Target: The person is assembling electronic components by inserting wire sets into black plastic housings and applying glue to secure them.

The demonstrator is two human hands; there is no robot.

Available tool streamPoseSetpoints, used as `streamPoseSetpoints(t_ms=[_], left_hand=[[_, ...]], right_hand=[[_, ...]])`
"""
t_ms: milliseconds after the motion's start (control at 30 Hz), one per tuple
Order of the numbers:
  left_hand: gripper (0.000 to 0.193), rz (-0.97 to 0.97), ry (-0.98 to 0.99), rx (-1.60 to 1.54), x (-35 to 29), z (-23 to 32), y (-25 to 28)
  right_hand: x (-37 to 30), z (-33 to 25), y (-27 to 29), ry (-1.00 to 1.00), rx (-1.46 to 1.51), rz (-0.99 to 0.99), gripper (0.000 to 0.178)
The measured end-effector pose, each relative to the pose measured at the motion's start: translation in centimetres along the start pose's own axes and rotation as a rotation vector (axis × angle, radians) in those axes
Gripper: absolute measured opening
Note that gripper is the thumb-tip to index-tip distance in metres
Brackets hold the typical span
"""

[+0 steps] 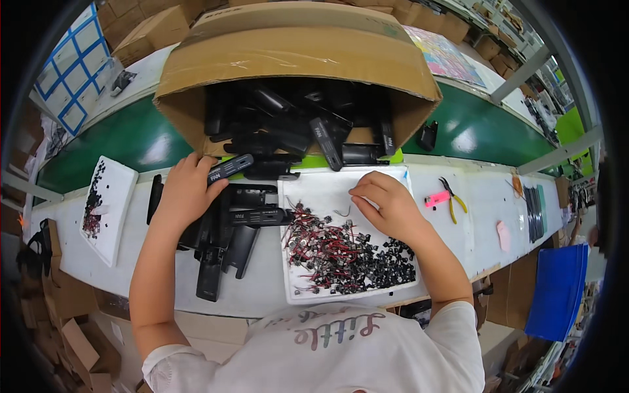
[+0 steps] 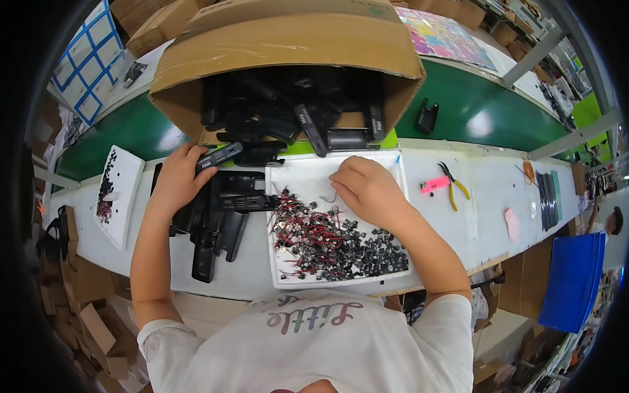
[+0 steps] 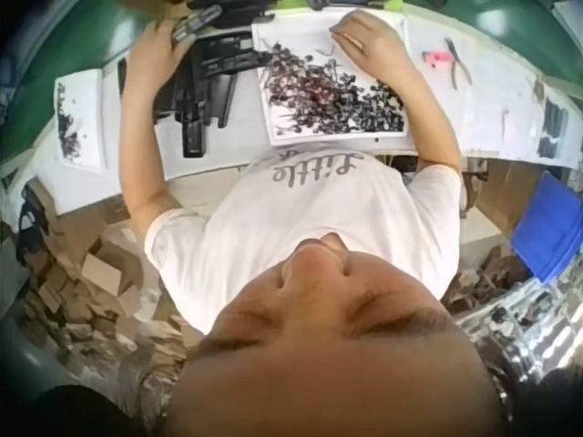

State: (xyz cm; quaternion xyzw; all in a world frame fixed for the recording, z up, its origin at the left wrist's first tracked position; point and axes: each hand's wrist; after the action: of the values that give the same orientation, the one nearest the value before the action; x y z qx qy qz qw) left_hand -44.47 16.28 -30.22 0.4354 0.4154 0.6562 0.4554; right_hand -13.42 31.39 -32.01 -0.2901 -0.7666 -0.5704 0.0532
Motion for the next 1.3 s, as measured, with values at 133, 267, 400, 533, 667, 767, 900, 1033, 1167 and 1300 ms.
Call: streamPoseSetpoints(t_ms=[133, 267, 400, 533, 667, 767, 900, 1033, 1167, 1300], left_hand=[[0.016, -0.118, -0.017, -0.159, 1.4, -1.2, -1.1], [0.01, 0.144, 0.047, -0.303, -0.2, 1.4, 0.1], [0.041, 0.213, 0.295, -1.134, -3.7, 2.7, -0.5], [0.085, 0.183, 0.307, -1.686, -5.7, 7.2, 0.3], [0.084, -0.129, 0.41, -1.912, -8.5, 8.6, -1.6], [0.058, -0.329, 0.316, -1.944, -9.0, 9.8, -2.7], [0.057, -0.443, 0.38, -2.001, -8.7, 10.9, -3.9], [0.061, -0.365, 0.463, -2.16, -9.7, 11.9, -5.7], [0.054, -0.452, 0.549, -2.343, -8.7, 12.9, -7.1], [0.049, -0.444, 0.688, -2.407, -7.8, 14.4, -7.1]], right_hand=[[-1.2, -0.7, 0.6, -0.041, 0.002, -0.001, 0.012], [-4.4, -1.3, 0.9, -0.039, -0.031, -0.092, 0.011], [-7.1, -1.7, 0.4, -0.039, -0.026, -0.061, 0.012], [-7.6, -1.5, 0.1, -0.09, -0.053, -0.078, 0.014], [-7.0, -1.4, 0.0, -0.129, -0.049, -0.14, 0.014], [-6.7, -1.8, 0.0, -0.196, -0.069, -0.303, 0.017], [-6.7, -2.2, 0.0, -0.251, -0.084, -0.353, 0.017], [-6.8, -2.0, -0.6, -0.261, -0.089, -0.326, 0.014], [-6.2, -2.2, -0.4, -0.281, 0.086, -0.17, 0.012], [-4.9, -3.9, 0.8, -0.275, 0.476, -0.169, 0.01]])
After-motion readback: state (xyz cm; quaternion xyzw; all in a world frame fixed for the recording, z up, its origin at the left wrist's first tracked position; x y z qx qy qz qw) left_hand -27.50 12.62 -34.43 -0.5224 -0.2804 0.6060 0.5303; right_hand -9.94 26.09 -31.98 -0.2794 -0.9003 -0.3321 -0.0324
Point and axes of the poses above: each hand's wrist, its own x-axis towards the middle knuckle, its own y-axis out of the back of the hand, z = x × y, and after that the axes turned 10 degrees about -x, right-handed
